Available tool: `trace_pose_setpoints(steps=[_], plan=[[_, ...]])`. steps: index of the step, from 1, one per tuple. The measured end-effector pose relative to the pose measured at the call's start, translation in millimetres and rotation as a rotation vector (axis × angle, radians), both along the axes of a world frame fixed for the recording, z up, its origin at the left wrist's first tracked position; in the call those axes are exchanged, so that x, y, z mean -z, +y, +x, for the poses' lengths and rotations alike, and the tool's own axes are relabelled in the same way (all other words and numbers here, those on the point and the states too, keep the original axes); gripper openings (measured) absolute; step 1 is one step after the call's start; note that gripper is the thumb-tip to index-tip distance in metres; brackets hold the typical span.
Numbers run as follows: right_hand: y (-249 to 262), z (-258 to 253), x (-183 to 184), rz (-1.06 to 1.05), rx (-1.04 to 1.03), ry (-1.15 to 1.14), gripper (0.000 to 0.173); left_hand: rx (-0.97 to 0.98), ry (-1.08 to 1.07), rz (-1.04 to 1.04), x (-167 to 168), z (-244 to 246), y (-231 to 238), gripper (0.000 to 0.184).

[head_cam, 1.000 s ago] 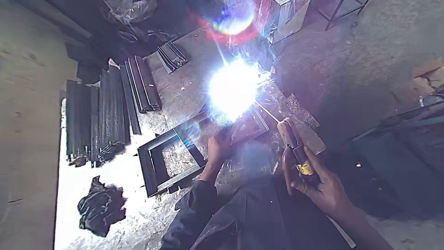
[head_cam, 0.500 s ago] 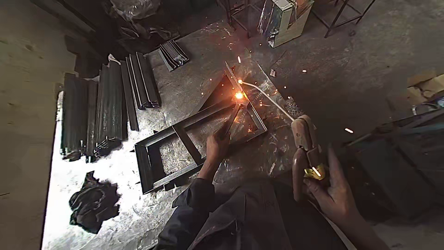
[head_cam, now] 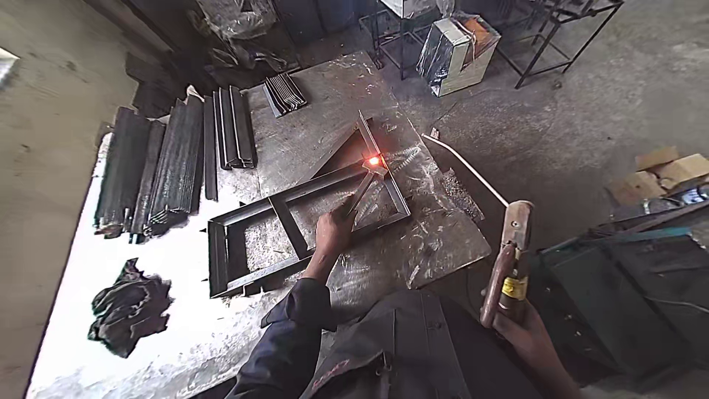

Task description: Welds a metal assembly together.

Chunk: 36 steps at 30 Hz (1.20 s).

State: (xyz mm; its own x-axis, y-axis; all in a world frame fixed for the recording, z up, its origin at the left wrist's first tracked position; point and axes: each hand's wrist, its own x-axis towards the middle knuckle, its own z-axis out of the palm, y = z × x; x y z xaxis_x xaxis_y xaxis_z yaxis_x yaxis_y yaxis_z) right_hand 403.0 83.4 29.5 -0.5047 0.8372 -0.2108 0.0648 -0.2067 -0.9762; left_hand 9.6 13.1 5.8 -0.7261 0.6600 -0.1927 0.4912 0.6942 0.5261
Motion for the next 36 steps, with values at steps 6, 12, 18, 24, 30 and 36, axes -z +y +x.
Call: trace_pose_setpoints(steps=[6,12,18,24,30,36], plan=[[3.9,0.5,-14.8,0.401,-0.034,-0.216,0.046,-0.013,-0.005,0.025,-1.2,0.6,-1.7,0.042],[-12.3,-16.1,-24.9,0.844,-0.081,-0.427,0.070,0.039,-0.038,0.035,1.2,-4.1,-4.2,0.044],[-46.9,-40.6,-48.4,1.028,-0.144,-0.590,0.069,0.082,-0.070,0.052,2.3,-6.1,-8.9,0.046],[-68.4,-65.4,-51.6,1.395,-0.154,-0.905,0.059,0.072,-0.091,0.045,-1.8,-5.3,-8.6,0.044],[-72.3,-80.6,-49.8,1.403,-0.167,-0.990,0.058,0.084,-0.121,0.042,-1.9,-6.6,-10.3,0.043],[-72.2,-84.6,-46.8,1.414,-0.202,-1.012,0.057,0.082,-0.133,0.045,-2.5,-7.1,-10.2,0.043]])
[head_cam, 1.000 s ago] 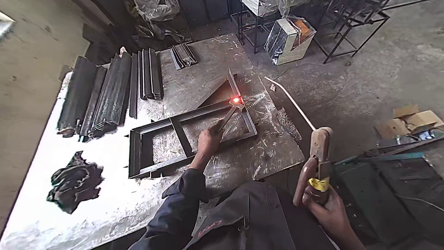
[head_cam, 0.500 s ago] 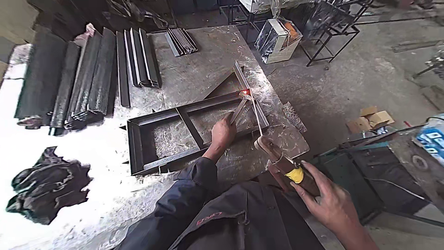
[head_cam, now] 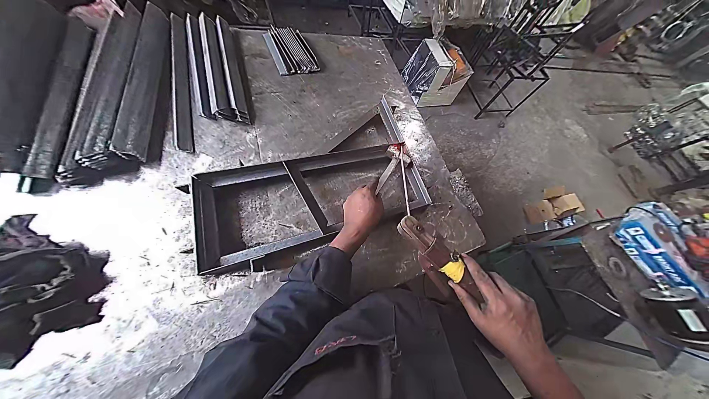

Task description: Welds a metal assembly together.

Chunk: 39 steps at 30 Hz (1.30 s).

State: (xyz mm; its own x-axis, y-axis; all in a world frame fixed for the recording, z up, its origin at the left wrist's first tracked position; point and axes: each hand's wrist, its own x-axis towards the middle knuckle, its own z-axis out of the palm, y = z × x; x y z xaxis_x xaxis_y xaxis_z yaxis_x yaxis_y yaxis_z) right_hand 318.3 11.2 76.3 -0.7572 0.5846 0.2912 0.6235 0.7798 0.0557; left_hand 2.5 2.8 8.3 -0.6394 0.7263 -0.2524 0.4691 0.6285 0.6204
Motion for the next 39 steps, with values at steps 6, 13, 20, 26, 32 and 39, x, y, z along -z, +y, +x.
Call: trace_pose_setpoints(steps=[6,13,20,26,32,39], plan=[[4.5,-0.4,1.5,-0.013,0.013,0.000,0.058,-0.002,0.000,0.013,1.9,0.1,0.2,0.042],[10.1,-4.8,5.0,-0.011,0.009,0.013,0.059,0.012,0.020,0.031,4.1,-0.6,0.2,0.043],[14.9,-7.5,10.1,-0.023,-0.014,0.033,0.057,0.001,0.040,0.081,11.6,2.2,-2.0,0.031],[13.5,-7.4,9.1,-0.016,-0.009,0.036,0.057,-0.006,0.022,0.054,8.5,1.5,-1.1,0.040],[10.6,-9.7,7.9,-0.020,0.001,0.047,0.056,-0.003,0.031,0.002,4.6,2.4,-1.0,0.034],[11.0,-12.1,9.8,-0.034,0.025,0.060,0.056,-0.032,-0.042,-0.035,-4.7,0.9,-0.9,0.033]])
